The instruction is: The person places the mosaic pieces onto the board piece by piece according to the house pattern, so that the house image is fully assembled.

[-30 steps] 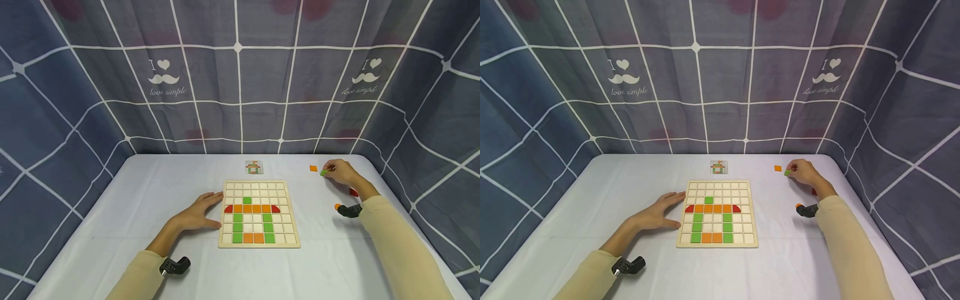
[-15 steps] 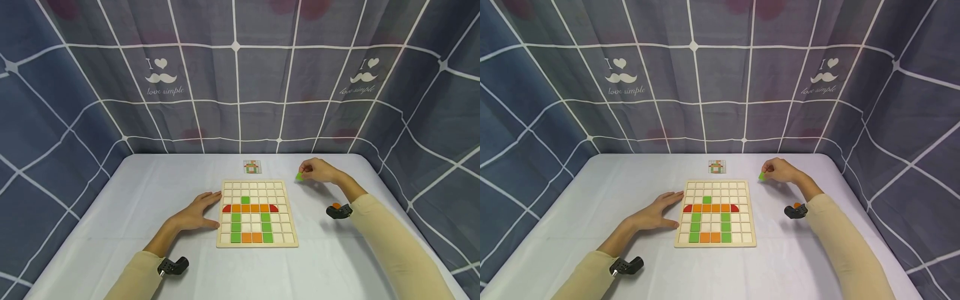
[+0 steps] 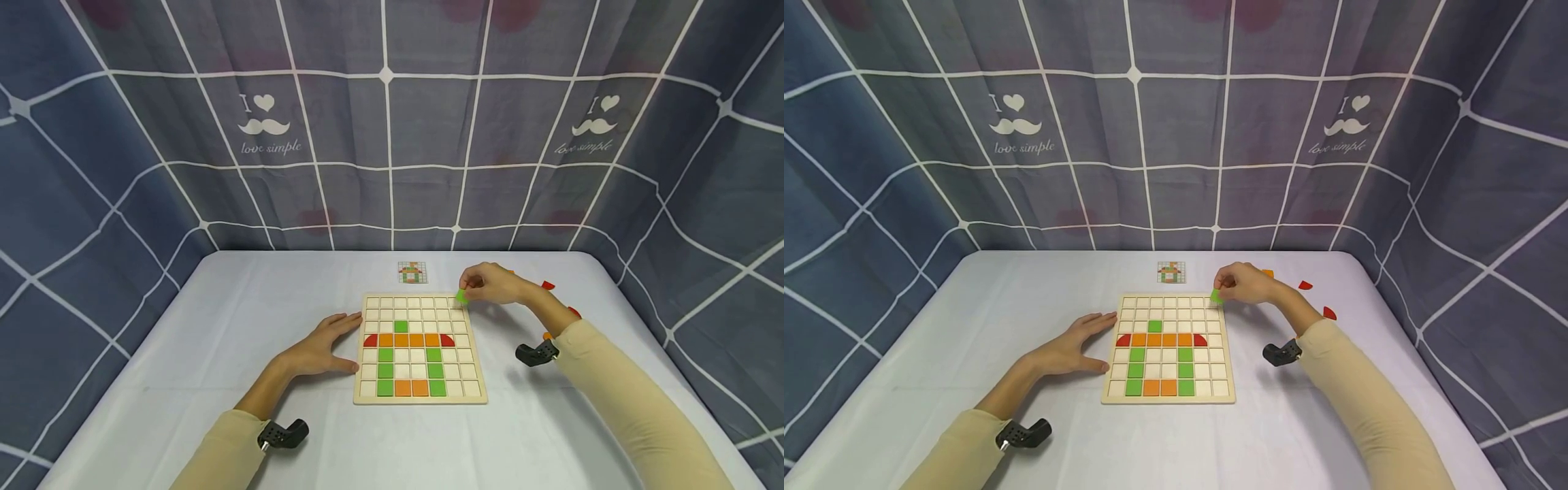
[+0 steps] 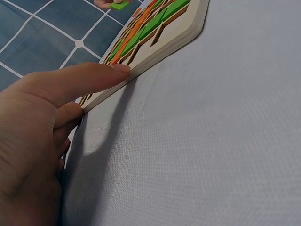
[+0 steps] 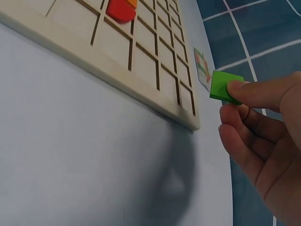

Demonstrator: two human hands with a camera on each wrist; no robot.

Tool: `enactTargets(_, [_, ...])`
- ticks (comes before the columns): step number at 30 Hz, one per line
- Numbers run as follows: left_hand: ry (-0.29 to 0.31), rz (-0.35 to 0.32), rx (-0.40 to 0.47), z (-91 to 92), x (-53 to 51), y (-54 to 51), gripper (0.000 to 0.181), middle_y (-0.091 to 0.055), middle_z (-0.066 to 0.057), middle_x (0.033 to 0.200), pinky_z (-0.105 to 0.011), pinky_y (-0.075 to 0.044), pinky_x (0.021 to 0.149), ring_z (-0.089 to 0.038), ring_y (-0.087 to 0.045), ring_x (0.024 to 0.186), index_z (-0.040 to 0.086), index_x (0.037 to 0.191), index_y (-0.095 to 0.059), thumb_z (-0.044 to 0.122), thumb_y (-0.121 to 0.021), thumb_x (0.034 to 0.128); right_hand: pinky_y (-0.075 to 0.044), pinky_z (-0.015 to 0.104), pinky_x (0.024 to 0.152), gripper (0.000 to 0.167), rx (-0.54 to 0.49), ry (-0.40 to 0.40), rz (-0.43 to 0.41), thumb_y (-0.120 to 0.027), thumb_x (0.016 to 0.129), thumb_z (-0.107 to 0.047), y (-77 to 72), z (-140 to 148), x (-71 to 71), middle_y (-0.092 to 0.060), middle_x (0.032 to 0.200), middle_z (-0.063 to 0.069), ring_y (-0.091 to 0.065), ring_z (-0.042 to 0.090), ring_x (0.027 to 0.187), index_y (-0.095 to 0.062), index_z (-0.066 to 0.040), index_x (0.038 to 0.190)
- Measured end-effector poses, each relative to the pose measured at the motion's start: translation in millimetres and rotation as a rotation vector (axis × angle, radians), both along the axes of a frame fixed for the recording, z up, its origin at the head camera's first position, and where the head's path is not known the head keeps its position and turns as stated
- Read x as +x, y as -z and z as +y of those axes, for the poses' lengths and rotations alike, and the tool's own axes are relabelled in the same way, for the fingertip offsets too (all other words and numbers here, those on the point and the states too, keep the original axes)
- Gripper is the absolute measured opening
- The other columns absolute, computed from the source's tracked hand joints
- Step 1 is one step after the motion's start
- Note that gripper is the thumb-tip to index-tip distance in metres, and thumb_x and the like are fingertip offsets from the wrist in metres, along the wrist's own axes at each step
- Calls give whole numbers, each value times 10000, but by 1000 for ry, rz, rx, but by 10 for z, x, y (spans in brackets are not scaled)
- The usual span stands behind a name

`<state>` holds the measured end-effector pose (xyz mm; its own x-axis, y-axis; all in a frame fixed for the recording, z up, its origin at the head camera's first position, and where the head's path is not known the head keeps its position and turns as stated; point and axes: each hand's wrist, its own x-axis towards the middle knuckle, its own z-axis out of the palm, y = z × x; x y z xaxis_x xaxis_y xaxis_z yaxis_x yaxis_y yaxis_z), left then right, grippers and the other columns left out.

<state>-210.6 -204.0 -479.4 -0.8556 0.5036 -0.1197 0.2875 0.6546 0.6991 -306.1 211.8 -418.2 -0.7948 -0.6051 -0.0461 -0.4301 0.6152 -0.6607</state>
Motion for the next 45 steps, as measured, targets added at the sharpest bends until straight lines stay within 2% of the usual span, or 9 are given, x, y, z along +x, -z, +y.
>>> enactTargets(12, [-4,3,-2,1,2,3,1012,-281,-68,1676,-670,-210,1180,-348,-135,1547,167,1625,-368,354,-879,772,-528,351,745,50,-21,-79,-14,-710,951,-33,-38,-273,53,-660,836,14,-611,182,784,-689,-62,985])
enactTargets(26, [9,8,-6,-3,8,-21,1006,-282,-75,1676,-670,-206,1181,-359,-130,1547,145,1623,-366,357,-877,782,-565,345,774,40,-16,-137,-45,-702,961,-54,64,-454,62,-707,893,37,-663,169,839,-692,-65,998])
enactTargets(33, [7,10,-8,-8,9,-22,1007,-276,-82,1677,-671,-197,1183,-357,-130,1547,150,1625,-362,357,-875,784,-540,316,745,57,-42,-172,-48,-692,955,-19,99,-570,115,-695,879,61,-620,174,805,-694,-39,1008])
enactTargets(39, [12,16,-7,-17,8,-22,1005,-273,-101,1676,-688,-202,1173,-376,-137,1542,135,1622,-364,348,-875,783,-544,314,743,44,-34,-183,-61,-690,958,-53,158,-665,111,-683,855,-2,-618,156,795,-700,-72,996])
enactTargets(45, [6,12,-17,-9,14,-35,1004,-276,-95,1676,-677,-207,1178,-365,-138,1543,143,1623,-365,346,-877,783,-557,304,771,78,-39,-219,-63,-686,957,-13,193,-753,116,-682,858,-36,-630,136,807,-718,-73,995])
